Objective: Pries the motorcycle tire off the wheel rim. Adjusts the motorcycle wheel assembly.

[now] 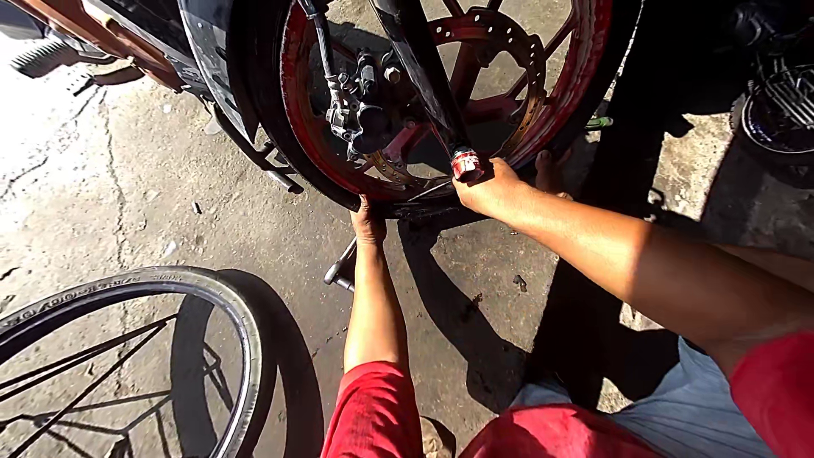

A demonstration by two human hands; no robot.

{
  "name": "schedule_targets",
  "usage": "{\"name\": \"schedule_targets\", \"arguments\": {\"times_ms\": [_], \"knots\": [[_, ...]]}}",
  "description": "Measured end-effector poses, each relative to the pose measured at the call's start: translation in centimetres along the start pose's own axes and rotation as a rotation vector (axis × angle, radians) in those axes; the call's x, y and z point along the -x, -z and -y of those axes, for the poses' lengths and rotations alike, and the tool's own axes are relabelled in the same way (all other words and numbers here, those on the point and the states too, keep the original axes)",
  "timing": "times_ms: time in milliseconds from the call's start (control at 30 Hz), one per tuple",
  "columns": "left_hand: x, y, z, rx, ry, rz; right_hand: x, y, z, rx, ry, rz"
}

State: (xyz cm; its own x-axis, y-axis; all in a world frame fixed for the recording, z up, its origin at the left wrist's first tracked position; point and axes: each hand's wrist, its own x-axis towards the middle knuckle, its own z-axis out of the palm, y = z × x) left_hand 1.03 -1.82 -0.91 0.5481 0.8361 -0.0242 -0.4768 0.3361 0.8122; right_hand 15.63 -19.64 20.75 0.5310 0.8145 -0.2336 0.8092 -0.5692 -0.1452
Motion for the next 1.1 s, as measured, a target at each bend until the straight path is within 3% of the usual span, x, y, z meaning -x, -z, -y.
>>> {"name": "schedule_targets", "arguments": {"times_ms": [167, 433, 533, 600, 667, 733, 900, 1100], "knots": [[0.0, 0.0, 0.0, 0.002, 0.012, -0.004, -1.4, 1.5, 1.3, 0.083, -0.059, 0.216], [-0.1, -0.1, 0.2, 0.028, -0.012, 0.020, -2.0, 0.6, 2.2, 0.008, -0.144, 0.204], [-0.2, -0.1, 0.4, 0.065, 0.005, 0.030, -0.9, 2.3, 4.6, 0.051, -0.109, 0.534], [-0.3, -0.3, 0.6, 0.124, 0.003, 0.045, -0.4, 2.1, 4.8, -0.187, -0.185, 0.652], [0.0, -0.5, 0.8, 0.171, -0.019, 0.046, 0.8, -1.0, 4.2, -0.705, -0.420, 0.631], [0.0, -1.0, 0.7, 0.176, -0.035, 0.021, 2.5, -3.2, 5.5, -1.026, -0.564, 0.523], [-0.1, -0.7, 0.9, 0.186, -0.029, -0.009, 7.1, -9.5, 9.7, -0.979, -0.473, 0.236], [-2.0, 0.5, 1.6, 0.194, -0.031, 0.037, 7.6, -18.3, 12.8, -0.969, -0.439, -0.059]]}}
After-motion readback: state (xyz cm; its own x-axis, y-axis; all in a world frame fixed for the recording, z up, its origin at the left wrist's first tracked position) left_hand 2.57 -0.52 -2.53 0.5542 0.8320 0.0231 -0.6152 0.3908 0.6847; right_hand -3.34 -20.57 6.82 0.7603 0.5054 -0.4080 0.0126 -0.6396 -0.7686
